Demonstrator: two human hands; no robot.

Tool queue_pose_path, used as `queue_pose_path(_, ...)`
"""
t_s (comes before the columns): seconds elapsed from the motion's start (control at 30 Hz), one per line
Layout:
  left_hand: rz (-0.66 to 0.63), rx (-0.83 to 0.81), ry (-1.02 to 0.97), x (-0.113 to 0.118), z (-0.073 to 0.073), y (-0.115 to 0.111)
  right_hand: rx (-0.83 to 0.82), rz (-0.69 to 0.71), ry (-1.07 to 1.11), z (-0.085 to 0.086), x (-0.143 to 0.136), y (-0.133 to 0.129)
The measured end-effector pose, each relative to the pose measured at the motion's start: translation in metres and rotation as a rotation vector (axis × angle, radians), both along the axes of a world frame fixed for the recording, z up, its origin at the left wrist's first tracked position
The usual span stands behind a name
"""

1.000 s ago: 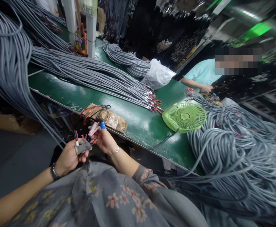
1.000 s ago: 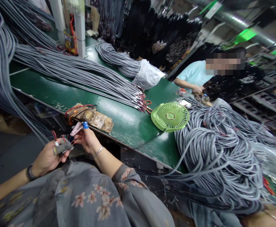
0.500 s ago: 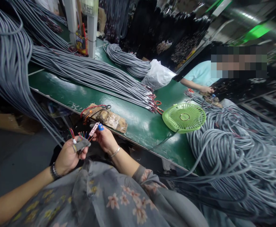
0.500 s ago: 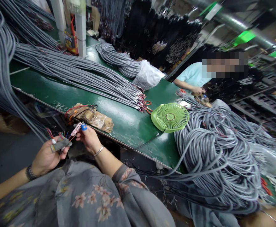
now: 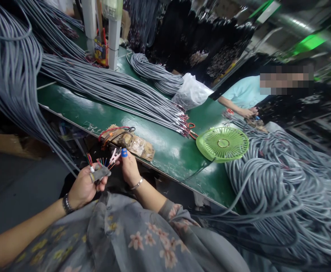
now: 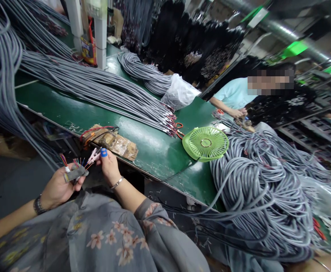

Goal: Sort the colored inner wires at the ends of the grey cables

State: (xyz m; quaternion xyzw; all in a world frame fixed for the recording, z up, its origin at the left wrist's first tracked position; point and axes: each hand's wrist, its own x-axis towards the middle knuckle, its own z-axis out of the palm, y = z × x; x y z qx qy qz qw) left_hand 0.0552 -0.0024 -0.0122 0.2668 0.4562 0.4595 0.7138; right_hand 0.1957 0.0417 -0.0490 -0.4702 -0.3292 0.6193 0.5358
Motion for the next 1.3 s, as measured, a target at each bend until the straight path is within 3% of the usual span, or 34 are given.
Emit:
queue_pose_path(0.13,-0.013,-0.01,-0.003,0.001,-0.004,0.001,-0.153,0.129,0.208,0.001,-0.005,0.004)
queue_pose_path(0.27,-0.016,-0.02,0.003,0.001,-0.006,0.0,-0.188,0.041,0.303,0.003,-0.011,0.007)
queue_pose_path(0.43,-0.018,-0.025,0.041,0.001,-0.006,0.0,-0.201,0.022,0.319,0.003,-0.012,0.005)
queue_pose_path(0.67,-0.001,-0.048,0.029,0.0,0.003,-0.005,-0.197,0.169,0.31,0.005,-0.001,-0.002)
queue_pose_path(0.87,0.048,-0.018,0.029,-0.001,0.009,-0.01,-0.14,0.21,0.314,0.005,0.003,-0.005)
queue_pose_path(1.17,0.172,-0.032,0.065,0.008,0.004,-0.008,-0.22,0.233,0.376,0.006,0.004,-0.006)
queue_pose_path(1.3,0.157,-0.02,0.107,0.007,0.0,-0.009,-0.212,0.33,0.361,0.009,0.008,-0.01)
